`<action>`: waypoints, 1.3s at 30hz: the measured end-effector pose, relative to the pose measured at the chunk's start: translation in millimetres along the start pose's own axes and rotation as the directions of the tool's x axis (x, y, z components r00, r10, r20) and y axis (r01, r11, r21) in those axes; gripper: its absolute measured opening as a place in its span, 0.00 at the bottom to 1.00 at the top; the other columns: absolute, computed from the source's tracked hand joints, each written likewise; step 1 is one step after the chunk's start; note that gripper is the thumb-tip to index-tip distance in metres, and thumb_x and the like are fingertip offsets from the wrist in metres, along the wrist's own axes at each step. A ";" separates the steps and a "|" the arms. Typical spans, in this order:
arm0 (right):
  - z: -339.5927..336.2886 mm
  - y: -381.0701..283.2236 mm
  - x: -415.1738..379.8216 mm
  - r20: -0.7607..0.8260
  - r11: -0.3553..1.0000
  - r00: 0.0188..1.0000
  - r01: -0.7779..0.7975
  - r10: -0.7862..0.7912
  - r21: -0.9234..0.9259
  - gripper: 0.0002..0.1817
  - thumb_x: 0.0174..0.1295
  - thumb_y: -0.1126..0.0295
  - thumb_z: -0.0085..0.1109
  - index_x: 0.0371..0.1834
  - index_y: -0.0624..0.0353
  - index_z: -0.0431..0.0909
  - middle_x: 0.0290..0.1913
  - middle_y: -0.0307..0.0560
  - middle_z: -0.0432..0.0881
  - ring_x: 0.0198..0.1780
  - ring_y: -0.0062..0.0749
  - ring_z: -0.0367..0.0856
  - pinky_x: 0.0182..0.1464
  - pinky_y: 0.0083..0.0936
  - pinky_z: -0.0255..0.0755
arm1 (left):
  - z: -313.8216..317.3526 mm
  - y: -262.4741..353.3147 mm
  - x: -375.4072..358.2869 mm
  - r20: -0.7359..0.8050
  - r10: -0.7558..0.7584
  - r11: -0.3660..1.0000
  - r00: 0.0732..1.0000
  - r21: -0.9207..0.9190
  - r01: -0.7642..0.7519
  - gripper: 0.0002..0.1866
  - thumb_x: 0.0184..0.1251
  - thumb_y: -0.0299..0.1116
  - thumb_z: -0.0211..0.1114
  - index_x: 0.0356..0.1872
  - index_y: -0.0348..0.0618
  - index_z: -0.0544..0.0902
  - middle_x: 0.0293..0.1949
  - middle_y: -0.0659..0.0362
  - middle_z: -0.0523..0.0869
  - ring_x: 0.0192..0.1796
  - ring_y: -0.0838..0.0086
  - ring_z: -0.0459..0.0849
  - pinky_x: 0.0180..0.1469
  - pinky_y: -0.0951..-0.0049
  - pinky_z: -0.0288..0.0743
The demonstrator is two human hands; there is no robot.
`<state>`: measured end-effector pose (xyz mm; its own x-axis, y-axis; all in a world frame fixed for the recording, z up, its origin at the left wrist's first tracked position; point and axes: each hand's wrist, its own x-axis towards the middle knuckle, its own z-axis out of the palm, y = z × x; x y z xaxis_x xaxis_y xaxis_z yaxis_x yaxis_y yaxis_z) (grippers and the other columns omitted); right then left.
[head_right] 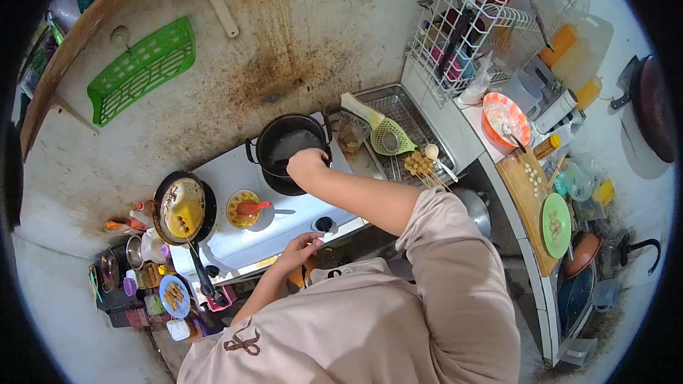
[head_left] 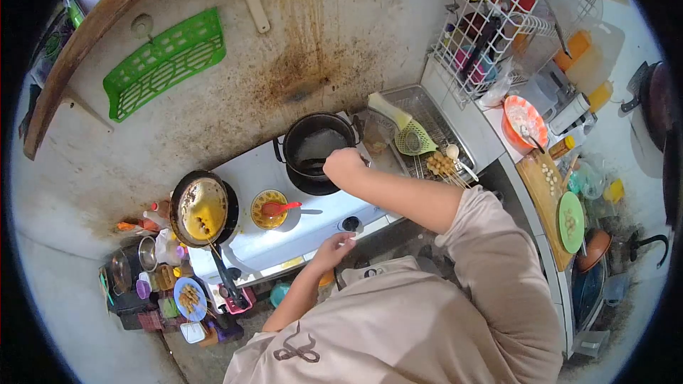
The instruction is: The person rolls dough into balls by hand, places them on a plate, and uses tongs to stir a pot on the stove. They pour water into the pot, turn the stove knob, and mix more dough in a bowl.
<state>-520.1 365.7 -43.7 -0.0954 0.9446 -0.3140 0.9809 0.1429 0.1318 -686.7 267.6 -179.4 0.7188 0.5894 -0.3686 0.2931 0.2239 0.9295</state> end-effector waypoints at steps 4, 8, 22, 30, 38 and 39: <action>-6.1 19.7 -5.4 -0.130 0.976 0.981 -0.118 0.143 0.183 0.10 0.50 0.70 0.54 0.34 0.59 0.82 0.39 0.51 0.81 0.41 0.41 0.81 0.36 0.37 0.76 | 5.6 -0.3 -2.0 0.043 -0.007 0.999 0.999 0.054 0.005 0.20 0.61 0.43 0.58 0.50 0.41 0.75 0.39 0.59 0.79 0.40 0.78 0.74 0.43 0.77 0.69; 15.4 24.4 5.6 -0.192 0.971 0.966 -0.138 0.176 0.195 0.11 0.50 0.66 0.56 0.32 0.59 0.82 0.37 0.51 0.81 0.39 0.41 0.81 0.37 0.35 0.76 | 9.0 4.8 -2.5 0.044 -0.007 1.000 0.999 -0.017 0.008 0.20 0.61 0.42 0.58 0.49 0.40 0.75 0.39 0.59 0.79 0.41 0.78 0.74 0.44 0.77 0.68; -6.9 -5.7 1.4 -0.017 0.960 0.980 -0.191 0.199 0.203 0.12 0.53 0.73 0.51 0.39 0.59 0.81 0.43 0.50 0.81 0.43 0.45 0.80 0.36 0.47 0.75 | 9.1 7.6 -6.2 0.059 -0.034 0.999 0.998 -0.018 0.035 0.21 0.63 0.42 0.57 0.52 0.40 0.73 0.38 0.63 0.78 0.39 0.82 0.72 0.43 0.81 0.66; 9.3 -4.6 -7.0 -0.017 0.992 0.994 -0.106 0.107 0.070 0.12 0.54 0.73 0.49 0.38 0.58 0.81 0.43 0.52 0.80 0.44 0.45 0.80 0.36 0.46 0.75 | 2.3 8.1 -8.3 0.028 0.025 0.997 0.999 -0.069 -0.023 0.21 0.62 0.41 0.58 0.52 0.39 0.73 0.38 0.62 0.78 0.37 0.81 0.72 0.42 0.80 0.67; -1.0 33.0 -6.4 -0.138 0.915 0.959 -0.183 0.247 0.359 0.18 0.46 0.55 0.63 0.30 0.60 0.81 0.35 0.53 0.81 0.41 0.44 0.80 0.40 0.35 0.74 | 9.7 8.4 -6.8 0.004 0.054 0.996 0.999 -0.068 -0.053 0.19 0.62 0.40 0.58 0.50 0.40 0.75 0.36 0.61 0.79 0.36 0.81 0.73 0.40 0.79 0.68; -1.1 30.9 -8.8 -0.120 0.920 0.962 -0.191 0.245 0.343 0.18 0.46 0.55 0.63 0.30 0.60 0.81 0.35 0.53 0.81 0.40 0.43 0.80 0.40 0.35 0.74 | 10.1 10.3 -8.1 0.001 0.051 0.997 0.999 -0.060 -0.051 0.19 0.62 0.40 0.58 0.50 0.40 0.75 0.36 0.62 0.78 0.35 0.81 0.73 0.40 0.79 0.68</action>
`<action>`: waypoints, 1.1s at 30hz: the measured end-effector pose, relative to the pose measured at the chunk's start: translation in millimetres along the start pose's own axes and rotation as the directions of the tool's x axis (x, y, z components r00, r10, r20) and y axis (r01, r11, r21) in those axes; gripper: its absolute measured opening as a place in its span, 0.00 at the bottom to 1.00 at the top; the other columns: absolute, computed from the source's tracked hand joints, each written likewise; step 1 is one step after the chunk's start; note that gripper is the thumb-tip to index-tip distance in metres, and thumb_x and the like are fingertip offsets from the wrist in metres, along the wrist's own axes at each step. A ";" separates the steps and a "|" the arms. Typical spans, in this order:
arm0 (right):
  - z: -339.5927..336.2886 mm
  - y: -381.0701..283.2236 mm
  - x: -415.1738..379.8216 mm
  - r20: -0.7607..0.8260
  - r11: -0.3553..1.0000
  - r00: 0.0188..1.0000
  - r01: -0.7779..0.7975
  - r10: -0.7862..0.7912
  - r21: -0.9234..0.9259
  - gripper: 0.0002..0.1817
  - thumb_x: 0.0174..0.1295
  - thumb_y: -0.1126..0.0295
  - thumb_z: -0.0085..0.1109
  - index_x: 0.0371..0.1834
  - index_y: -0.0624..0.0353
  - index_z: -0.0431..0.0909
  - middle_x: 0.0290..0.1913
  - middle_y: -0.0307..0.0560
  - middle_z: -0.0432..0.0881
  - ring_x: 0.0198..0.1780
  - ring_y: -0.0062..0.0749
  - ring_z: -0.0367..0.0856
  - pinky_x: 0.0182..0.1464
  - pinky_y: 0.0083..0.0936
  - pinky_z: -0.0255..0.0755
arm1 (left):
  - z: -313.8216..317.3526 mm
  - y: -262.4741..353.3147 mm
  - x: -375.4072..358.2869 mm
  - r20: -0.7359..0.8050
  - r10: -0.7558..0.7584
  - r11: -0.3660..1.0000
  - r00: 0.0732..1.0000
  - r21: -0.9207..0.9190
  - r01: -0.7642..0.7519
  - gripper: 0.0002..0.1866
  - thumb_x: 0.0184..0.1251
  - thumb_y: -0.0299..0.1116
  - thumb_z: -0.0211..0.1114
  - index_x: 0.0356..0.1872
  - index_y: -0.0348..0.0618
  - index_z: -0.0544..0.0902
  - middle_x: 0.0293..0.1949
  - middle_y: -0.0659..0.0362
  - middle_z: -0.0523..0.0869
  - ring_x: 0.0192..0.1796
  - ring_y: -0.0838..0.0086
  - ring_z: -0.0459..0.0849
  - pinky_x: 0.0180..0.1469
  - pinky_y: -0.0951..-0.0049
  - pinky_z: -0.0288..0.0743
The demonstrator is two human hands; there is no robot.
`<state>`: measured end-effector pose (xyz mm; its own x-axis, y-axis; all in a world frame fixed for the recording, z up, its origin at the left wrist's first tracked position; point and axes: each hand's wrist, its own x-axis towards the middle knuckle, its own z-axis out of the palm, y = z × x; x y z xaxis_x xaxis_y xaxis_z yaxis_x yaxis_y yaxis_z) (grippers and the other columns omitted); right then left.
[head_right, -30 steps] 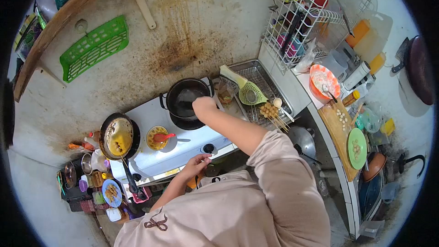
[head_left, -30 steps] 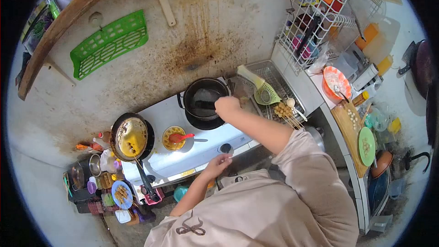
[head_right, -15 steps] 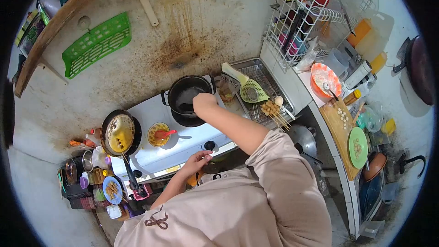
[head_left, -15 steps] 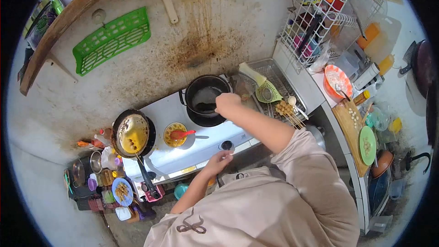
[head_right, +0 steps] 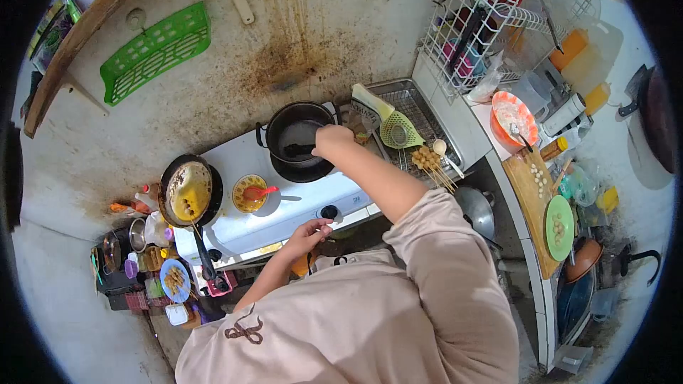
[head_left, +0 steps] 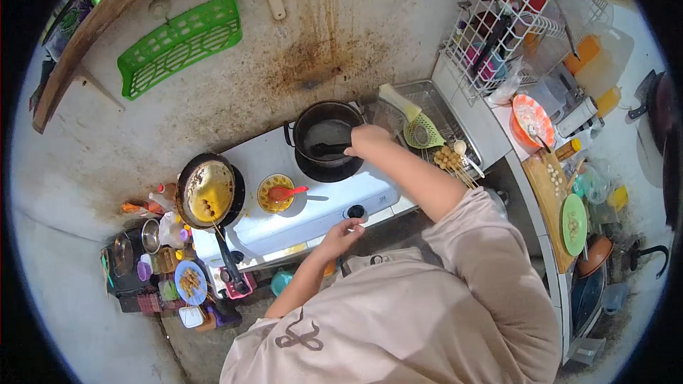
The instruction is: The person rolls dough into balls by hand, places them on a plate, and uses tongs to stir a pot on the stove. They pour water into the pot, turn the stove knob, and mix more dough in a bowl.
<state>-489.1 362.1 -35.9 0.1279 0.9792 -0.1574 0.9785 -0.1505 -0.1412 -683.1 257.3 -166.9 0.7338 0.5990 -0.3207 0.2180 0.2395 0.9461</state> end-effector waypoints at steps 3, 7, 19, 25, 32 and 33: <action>8.2 -6.9 -7.2 0.017 0.996 1.000 0.016 -0.015 -0.090 0.17 0.46 0.56 0.63 0.30 0.60 0.81 0.34 0.51 0.81 0.39 0.42 0.80 0.39 0.34 0.74 | 0.6 5.9 -0.5 -0.001 0.015 1.000 1.000 -0.008 -0.015 0.19 0.62 0.40 0.58 0.50 0.40 0.74 0.36 0.63 0.78 0.34 0.81 0.72 0.40 0.80 0.68; 14.3 -20.0 -5.5 -0.003 0.979 0.998 0.056 -0.057 -0.194 0.15 0.47 0.56 0.62 0.29 0.57 0.82 0.33 0.48 0.82 0.38 0.39 0.81 0.39 0.32 0.74 | -7.0 10.1 -5.0 0.035 -0.025 0.999 0.999 -0.040 0.026 0.20 0.63 0.40 0.57 0.51 0.39 0.73 0.37 0.63 0.78 0.39 0.81 0.72 0.43 0.81 0.66; 48.5 18.5 23.5 -0.214 0.959 0.955 0.153 -0.205 -0.237 0.13 0.44 0.60 0.62 0.24 0.59 0.81 0.28 0.50 0.80 0.33 0.40 0.81 0.33 0.33 0.75 | -46.0 41.9 -3.5 -0.250 0.063 0.994 0.966 -0.074 -0.083 0.14 0.63 0.33 0.55 0.49 0.42 0.75 0.38 0.65 0.80 0.31 0.86 0.72 0.32 0.86 0.62; 6.1 2.0 2.2 0.068 0.909 0.959 0.283 -0.276 -0.307 0.08 0.50 0.73 0.52 0.29 0.56 0.83 0.34 0.47 0.82 0.38 0.37 0.82 0.35 0.31 0.76 | -120.9 48.8 26.4 -0.483 0.268 0.962 0.834 0.098 -0.253 0.13 0.64 0.34 0.55 0.47 0.41 0.76 0.36 0.65 0.81 0.35 0.81 0.77 0.37 0.83 0.68; 22.8 -8.8 -4.7 0.067 0.837 0.949 0.303 -0.307 -0.455 0.09 0.49 0.72 0.51 0.30 0.61 0.81 0.35 0.52 0.79 0.35 0.39 0.81 0.29 0.31 0.75 | -187.7 116.8 87.1 -0.352 0.457 0.253 0.817 0.932 0.260 0.35 0.50 0.41 0.66 0.62 0.54 0.63 0.58 0.59 0.69 0.62 0.62 0.62 0.54 0.50 0.54; 28.4 -12.2 -4.2 0.068 0.833 0.956 0.281 -0.284 -0.477 0.10 0.49 0.72 0.51 0.31 0.62 0.81 0.36 0.53 0.79 0.36 0.39 0.81 0.30 0.30 0.75 | -196.2 118.4 94.8 -0.322 0.418 0.286 0.849 0.934 0.214 0.36 0.48 0.42 0.67 0.62 0.55 0.63 0.59 0.60 0.69 0.62 0.63 0.61 0.54 0.49 0.53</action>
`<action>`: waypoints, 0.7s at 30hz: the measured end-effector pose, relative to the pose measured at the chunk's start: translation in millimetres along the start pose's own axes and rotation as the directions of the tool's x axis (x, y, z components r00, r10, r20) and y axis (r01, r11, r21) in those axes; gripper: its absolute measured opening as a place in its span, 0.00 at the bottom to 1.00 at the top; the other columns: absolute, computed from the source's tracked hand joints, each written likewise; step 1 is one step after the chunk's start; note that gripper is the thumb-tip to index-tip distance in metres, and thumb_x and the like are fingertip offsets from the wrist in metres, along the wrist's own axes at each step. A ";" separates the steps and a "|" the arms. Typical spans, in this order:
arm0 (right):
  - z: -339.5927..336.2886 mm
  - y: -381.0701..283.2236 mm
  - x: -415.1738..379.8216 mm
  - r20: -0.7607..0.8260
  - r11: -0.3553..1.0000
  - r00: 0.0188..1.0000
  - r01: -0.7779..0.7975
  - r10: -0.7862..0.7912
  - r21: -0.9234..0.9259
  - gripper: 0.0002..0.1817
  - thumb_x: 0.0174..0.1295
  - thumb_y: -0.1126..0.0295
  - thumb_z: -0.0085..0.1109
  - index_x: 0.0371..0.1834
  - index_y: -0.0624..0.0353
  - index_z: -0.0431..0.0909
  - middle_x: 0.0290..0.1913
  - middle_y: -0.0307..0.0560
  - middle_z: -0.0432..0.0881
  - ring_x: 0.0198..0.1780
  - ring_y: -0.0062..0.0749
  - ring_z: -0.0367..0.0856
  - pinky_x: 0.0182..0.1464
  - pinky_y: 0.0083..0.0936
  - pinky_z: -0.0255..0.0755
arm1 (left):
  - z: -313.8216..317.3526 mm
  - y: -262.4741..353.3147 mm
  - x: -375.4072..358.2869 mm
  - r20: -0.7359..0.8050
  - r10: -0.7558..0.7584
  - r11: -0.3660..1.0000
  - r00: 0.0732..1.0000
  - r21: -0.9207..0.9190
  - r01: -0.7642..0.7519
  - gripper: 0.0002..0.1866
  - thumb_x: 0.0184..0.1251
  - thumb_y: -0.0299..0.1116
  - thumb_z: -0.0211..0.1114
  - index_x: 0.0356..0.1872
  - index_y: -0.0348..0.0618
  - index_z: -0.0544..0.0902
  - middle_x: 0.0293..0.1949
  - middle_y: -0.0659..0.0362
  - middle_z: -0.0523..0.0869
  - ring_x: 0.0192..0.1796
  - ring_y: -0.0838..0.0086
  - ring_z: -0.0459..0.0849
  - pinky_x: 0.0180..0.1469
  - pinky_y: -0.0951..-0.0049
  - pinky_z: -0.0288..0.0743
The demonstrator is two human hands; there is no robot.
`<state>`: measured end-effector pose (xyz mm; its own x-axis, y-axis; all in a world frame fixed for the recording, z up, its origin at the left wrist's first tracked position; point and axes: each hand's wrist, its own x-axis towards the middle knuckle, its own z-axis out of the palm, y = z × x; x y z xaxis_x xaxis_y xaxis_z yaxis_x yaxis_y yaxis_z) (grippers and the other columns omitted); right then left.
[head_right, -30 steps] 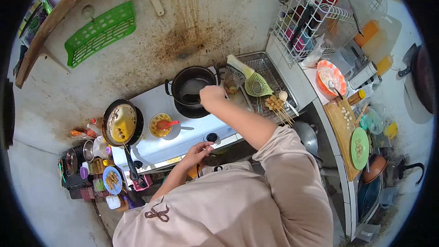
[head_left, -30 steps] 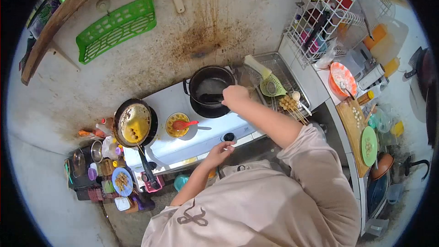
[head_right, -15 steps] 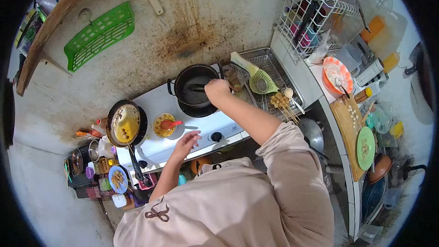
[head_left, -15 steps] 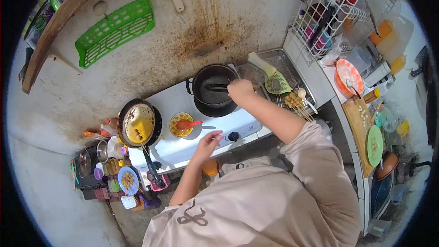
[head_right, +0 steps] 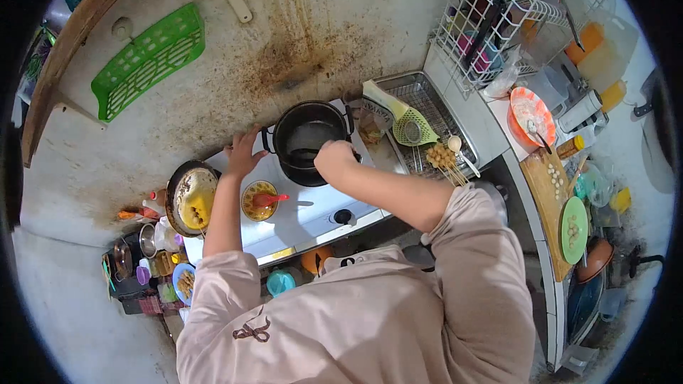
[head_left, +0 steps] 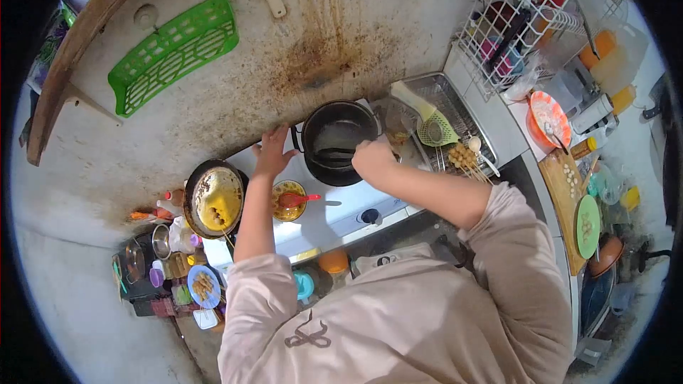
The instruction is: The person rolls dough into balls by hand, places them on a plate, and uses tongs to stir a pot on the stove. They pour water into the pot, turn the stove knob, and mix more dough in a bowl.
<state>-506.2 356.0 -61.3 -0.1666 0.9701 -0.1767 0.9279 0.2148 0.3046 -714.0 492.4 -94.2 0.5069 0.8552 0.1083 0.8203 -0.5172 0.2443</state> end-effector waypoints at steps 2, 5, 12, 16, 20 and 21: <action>-1.9 -5.8 -2.9 0.111 0.985 0.990 -0.104 0.089 0.137 0.12 0.51 0.72 0.50 0.37 0.67 0.77 0.38 0.57 0.77 0.39 0.41 0.80 0.33 0.29 0.75 | 4.9 -16.1 15.9 0.105 0.059 0.994 0.993 -0.101 -0.049 0.39 0.45 0.44 0.69 0.62 0.58 0.63 0.59 0.61 0.69 0.63 0.64 0.59 0.53 0.46 0.49; 12.1 -3.6 -2.4 0.166 0.973 0.985 -0.075 0.039 0.219 0.15 0.55 0.68 0.51 0.42 0.68 0.73 0.40 0.58 0.76 0.39 0.44 0.79 0.36 0.31 0.75 | 5.6 -24.1 21.2 0.105 0.077 0.993 0.992 -0.093 -0.067 0.42 0.39 0.46 0.72 0.61 0.62 0.64 0.58 0.61 0.69 0.63 0.65 0.60 0.54 0.48 0.49; -10.8 9.8 -3.2 0.174 0.934 0.981 -0.135 0.081 0.330 0.19 0.56 0.58 0.53 0.40 0.65 0.75 0.40 0.54 0.77 0.40 0.42 0.79 0.37 0.33 0.74 | 8.5 -19.7 17.7 0.063 0.051 0.983 0.997 -0.182 -0.038 0.42 0.34 0.44 0.75 0.59 0.62 0.67 0.55 0.59 0.70 0.62 0.65 0.60 0.54 0.49 0.49; -5.6 15.3 6.2 0.122 0.923 0.985 -0.160 0.124 0.349 0.12 0.53 0.68 0.52 0.38 0.59 0.80 0.43 0.49 0.79 0.43 0.40 0.79 0.36 0.32 0.75 | 8.0 -16.1 17.8 0.069 0.030 0.978 0.997 -0.206 -0.015 0.43 0.32 0.44 0.76 0.58 0.62 0.68 0.55 0.59 0.71 0.61 0.65 0.61 0.53 0.50 0.49; -5.0 8.6 16.9 0.074 0.926 0.973 -0.233 0.221 0.298 0.12 0.52 0.72 0.51 0.39 0.58 0.81 0.44 0.49 0.79 0.45 0.37 0.79 0.36 0.34 0.76 | 11.9 -18.5 18.1 0.053 0.025 0.979 0.998 -0.201 -0.014 0.42 0.32 0.44 0.76 0.58 0.60 0.69 0.54 0.60 0.72 0.60 0.64 0.61 0.53 0.50 0.50; -4.4 7.1 15.4 0.078 0.930 0.978 -0.207 0.192 0.303 0.12 0.51 0.73 0.51 0.37 0.59 0.81 0.42 0.51 0.79 0.43 0.39 0.79 0.35 0.33 0.76 | 9.3 -15.5 17.0 0.061 0.019 0.982 0.998 -0.189 -0.007 0.42 0.32 0.44 0.76 0.58 0.60 0.69 0.54 0.60 0.72 0.60 0.64 0.61 0.53 0.50 0.50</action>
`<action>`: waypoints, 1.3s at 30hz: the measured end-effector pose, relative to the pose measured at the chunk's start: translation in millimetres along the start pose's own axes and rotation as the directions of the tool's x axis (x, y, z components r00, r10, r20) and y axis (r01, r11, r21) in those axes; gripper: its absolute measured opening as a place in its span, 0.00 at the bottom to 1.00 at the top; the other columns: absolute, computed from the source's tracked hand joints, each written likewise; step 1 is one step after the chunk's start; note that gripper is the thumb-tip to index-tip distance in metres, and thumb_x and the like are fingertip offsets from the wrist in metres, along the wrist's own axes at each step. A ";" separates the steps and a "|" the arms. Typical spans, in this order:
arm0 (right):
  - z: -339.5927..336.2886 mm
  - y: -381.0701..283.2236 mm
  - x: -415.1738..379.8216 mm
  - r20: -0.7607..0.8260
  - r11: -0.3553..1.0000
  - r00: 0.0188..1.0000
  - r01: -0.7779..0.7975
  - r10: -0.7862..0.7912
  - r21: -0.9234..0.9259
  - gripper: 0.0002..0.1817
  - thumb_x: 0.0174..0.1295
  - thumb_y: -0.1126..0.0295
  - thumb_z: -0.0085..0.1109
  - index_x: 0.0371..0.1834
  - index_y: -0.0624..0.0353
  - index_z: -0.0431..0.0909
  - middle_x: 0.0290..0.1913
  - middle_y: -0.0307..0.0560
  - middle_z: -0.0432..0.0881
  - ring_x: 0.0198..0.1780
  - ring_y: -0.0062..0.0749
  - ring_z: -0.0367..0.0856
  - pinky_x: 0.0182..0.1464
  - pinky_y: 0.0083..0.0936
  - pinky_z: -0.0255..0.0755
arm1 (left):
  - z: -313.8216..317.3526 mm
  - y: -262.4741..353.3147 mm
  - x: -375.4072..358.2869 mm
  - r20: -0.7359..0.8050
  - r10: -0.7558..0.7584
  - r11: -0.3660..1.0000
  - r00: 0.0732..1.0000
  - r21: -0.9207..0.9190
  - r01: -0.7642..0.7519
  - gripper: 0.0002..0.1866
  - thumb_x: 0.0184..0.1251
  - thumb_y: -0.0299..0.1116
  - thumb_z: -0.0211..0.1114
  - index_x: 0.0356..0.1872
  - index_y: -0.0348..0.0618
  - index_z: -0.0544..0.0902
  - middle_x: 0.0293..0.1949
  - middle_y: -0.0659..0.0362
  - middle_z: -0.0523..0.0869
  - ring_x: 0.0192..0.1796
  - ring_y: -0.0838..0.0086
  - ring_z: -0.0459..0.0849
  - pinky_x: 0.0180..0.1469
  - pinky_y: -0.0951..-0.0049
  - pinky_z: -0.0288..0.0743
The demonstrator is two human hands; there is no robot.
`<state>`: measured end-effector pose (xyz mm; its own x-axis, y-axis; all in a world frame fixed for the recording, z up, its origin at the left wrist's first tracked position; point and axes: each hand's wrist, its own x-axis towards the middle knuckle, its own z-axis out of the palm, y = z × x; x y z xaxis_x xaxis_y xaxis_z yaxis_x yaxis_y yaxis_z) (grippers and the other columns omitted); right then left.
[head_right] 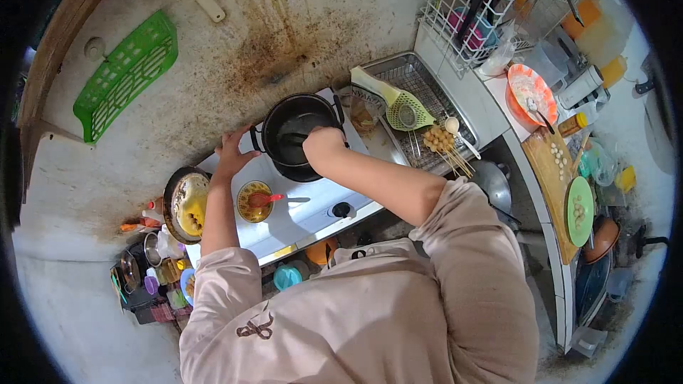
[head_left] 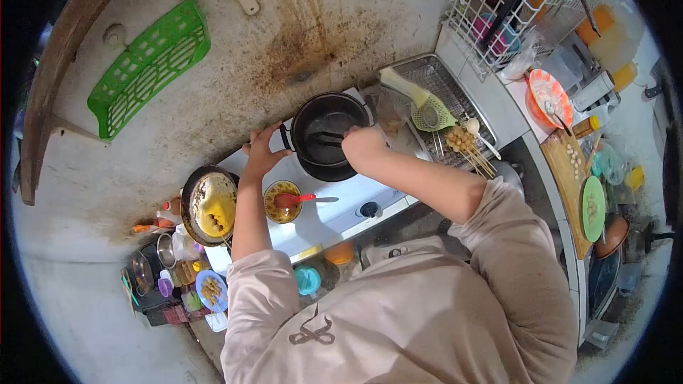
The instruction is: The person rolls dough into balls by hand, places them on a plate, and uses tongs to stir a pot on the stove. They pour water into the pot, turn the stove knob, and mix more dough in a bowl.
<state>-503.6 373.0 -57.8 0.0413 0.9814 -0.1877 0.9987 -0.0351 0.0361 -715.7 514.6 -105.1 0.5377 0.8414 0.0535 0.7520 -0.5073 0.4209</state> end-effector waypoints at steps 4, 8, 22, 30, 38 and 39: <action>5.1 -9.4 -9.3 0.013 0.994 0.995 0.103 -0.102 -0.028 0.11 0.49 0.73 0.51 0.33 0.62 0.81 0.38 0.53 0.79 0.38 0.41 0.80 0.33 0.32 0.76 | -4.0 2.5 0.2 -0.007 0.010 1.000 1.000 0.020 -0.010 0.42 0.33 0.44 0.76 0.58 0.61 0.69 0.54 0.59 0.73 0.60 0.64 0.61 0.53 0.49 0.49; 2.6 -14.6 -7.7 0.014 0.999 0.999 0.045 -0.044 -0.013 0.11 0.48 0.73 0.52 0.34 0.62 0.81 0.37 0.53 0.79 0.39 0.40 0.81 0.34 0.30 0.76 | -5.7 7.0 -0.7 0.017 -0.036 0.999 0.999 0.014 0.036 0.42 0.33 0.44 0.76 0.58 0.61 0.69 0.54 0.58 0.72 0.61 0.63 0.60 0.54 0.48 0.48; -0.6 -16.2 -8.7 0.045 0.995 0.998 0.045 -0.049 0.087 0.11 0.50 0.74 0.51 0.34 0.63 0.81 0.40 0.56 0.79 0.40 0.41 0.81 0.37 0.31 0.77 | -9.6 10.8 -2.6 0.003 -0.017 0.999 1.000 0.034 0.017 0.41 0.32 0.45 0.76 0.57 0.63 0.70 0.52 0.61 0.75 0.60 0.64 0.62 0.53 0.48 0.51; 4.7 -22.1 -1.9 0.097 0.998 0.995 -0.007 0.002 0.060 0.13 0.52 0.72 0.52 0.41 0.60 0.80 0.46 0.53 0.76 0.45 0.43 0.79 0.31 0.38 0.78 | -5.2 8.0 -1.2 0.005 -0.040 0.999 0.999 0.015 0.040 0.41 0.33 0.45 0.76 0.57 0.63 0.69 0.53 0.62 0.75 0.60 0.64 0.63 0.53 0.46 0.50; 6.1 -24.6 -5.9 0.112 0.999 0.994 0.000 -0.005 0.043 0.14 0.52 0.72 0.52 0.42 0.61 0.79 0.48 0.55 0.75 0.45 0.44 0.79 0.29 0.38 0.78 | -10.3 12.4 -1.2 0.042 -0.049 0.999 0.998 0.011 0.049 0.41 0.33 0.45 0.76 0.57 0.63 0.69 0.55 0.62 0.73 0.61 0.63 0.62 0.55 0.41 0.48; 4.7 -23.0 -5.2 0.116 0.999 0.993 0.019 -0.023 0.039 0.14 0.52 0.72 0.52 0.42 0.60 0.79 0.48 0.55 0.75 0.45 0.44 0.79 0.29 0.38 0.78 | -9.3 11.8 0.5 0.043 -0.045 0.999 0.998 0.017 0.044 0.41 0.33 0.45 0.76 0.57 0.63 0.69 0.56 0.62 0.73 0.61 0.63 0.62 0.55 0.40 0.48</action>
<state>-526.7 367.8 -62.3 0.0211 0.9535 -0.3007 0.9997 -0.0240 -0.0059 -710.1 510.8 -91.7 0.5190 0.8548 -0.0042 0.7816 -0.4726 0.4072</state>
